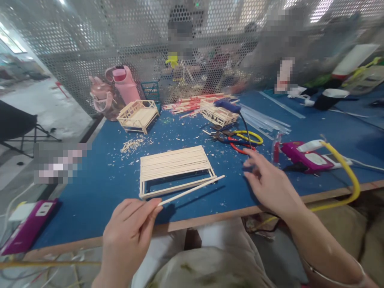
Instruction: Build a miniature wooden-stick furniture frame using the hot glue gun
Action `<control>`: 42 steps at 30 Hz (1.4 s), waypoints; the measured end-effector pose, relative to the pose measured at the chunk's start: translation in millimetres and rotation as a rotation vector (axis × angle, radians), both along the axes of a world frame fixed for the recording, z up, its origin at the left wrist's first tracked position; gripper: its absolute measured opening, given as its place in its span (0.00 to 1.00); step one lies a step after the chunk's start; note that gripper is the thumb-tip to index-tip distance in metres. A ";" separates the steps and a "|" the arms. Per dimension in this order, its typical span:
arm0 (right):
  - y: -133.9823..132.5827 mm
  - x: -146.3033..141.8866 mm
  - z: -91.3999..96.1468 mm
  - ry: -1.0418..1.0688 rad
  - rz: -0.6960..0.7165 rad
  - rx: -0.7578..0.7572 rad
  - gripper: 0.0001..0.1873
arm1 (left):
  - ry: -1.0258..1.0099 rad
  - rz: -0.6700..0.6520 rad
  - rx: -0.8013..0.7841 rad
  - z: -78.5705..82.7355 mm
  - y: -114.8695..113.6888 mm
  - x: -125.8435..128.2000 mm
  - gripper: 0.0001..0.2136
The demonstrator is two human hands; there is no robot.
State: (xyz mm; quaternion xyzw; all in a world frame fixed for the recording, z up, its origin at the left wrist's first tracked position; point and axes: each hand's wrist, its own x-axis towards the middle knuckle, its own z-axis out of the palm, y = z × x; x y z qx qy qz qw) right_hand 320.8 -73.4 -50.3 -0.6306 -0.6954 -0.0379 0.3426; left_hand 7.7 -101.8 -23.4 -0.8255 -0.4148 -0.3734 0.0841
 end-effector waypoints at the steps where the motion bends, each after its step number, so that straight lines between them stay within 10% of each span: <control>1: -1.2 -2.1 -0.7 -0.034 0.006 0.016 0.23 | -0.001 -0.003 -0.005 0.0 0.1 0.1 0.06; 7: -17.9 -28.8 15.5 -0.085 0.272 0.244 0.12 | -0.039 -0.004 -0.027 -1.4 0.0 1.2 0.06; 20: -4.2 -37.1 0.1 -0.019 0.530 0.213 0.07 | -0.157 0.063 -0.135 -6.0 -10.7 -6.0 0.06; 27: 11.8 -43.2 -0.6 -0.042 0.434 0.248 0.06 | -0.569 0.437 -0.235 -19.8 4.7 -16.2 0.11; 33: 24.9 -43.7 5.7 -0.085 0.460 0.178 0.11 | -0.676 0.398 -0.559 -16.5 21.4 -20.1 0.13; 42: 32.0 -51.2 15.5 0.163 0.314 -0.129 0.07 | -0.653 0.567 -0.604 -10.9 32.9 -18.4 0.10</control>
